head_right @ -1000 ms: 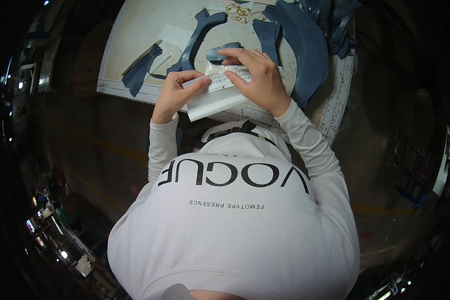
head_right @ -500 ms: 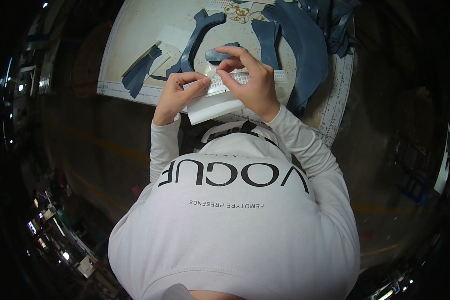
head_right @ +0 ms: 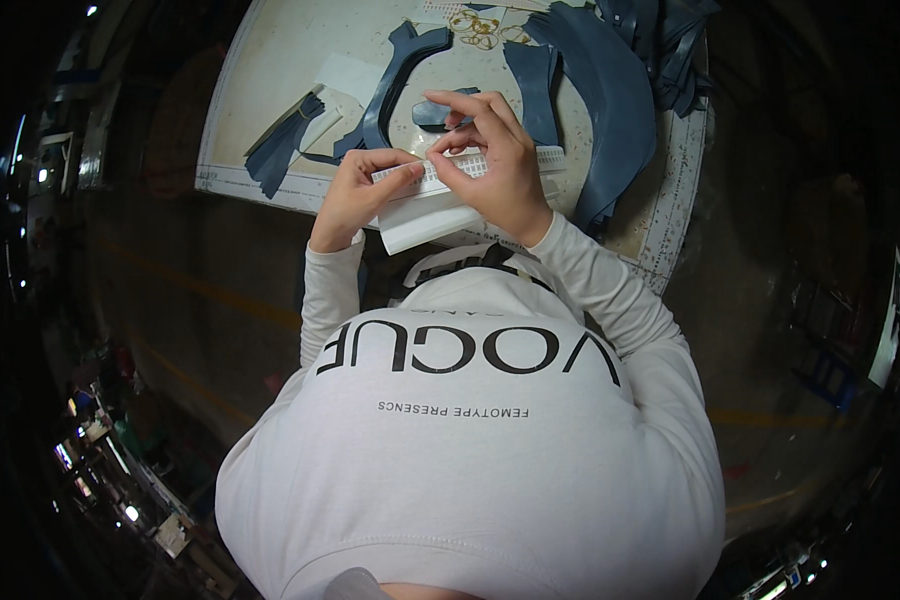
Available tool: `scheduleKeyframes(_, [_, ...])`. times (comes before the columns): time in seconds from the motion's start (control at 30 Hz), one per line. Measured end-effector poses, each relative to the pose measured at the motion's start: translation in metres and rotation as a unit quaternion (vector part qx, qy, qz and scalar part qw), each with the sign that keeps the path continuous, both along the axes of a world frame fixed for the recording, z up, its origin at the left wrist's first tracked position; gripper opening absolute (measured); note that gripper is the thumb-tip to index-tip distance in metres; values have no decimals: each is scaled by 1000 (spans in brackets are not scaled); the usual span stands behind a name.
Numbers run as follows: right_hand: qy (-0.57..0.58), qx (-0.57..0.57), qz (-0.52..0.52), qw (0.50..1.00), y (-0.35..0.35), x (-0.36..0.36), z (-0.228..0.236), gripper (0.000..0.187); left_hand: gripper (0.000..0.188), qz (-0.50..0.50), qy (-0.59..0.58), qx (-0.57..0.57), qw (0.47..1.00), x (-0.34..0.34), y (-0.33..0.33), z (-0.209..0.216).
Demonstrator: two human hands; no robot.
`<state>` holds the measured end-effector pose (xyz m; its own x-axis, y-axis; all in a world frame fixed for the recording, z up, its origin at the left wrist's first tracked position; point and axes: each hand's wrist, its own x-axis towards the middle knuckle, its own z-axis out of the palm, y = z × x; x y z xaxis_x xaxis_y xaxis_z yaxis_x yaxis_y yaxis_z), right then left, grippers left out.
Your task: The person repeatedly picks small adhesive strips from a white roll and presses them onto the edges of several blue fabric pieces laid on a table. The person handles each piece one at a time, aligning and smoothing the strips along the edges.
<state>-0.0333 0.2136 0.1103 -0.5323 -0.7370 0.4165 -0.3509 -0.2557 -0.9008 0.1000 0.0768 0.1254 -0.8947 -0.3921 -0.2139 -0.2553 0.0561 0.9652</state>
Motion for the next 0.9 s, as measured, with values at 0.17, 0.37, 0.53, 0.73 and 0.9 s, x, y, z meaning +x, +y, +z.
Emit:
scheduleKeyframes(0.17, [158,-44,64,984,-3,-3,-2,60,22,-37,-13,-11,999,3,-1,-3])
scheduleKeyframes(0.37, [266,-73,89,957,-6,-1,-2,59,22,-30,-3,-26,999,3,-3,-7])
scheduleKeyframes(0.53, [-2,0,72,997,-4,8,-1,56,23,-43,-24,-6,999,6,-5,-12])
scheduleKeyframes(0.73, [-174,36,73,981,-13,-39,-21,33,23,-106,-43,-187,976,9,-32,-54])
scheduleKeyframes(0.9, [142,174,-54,973,-22,-96,-60,14,19,-25,88,-426,900,-24,-52,-90])
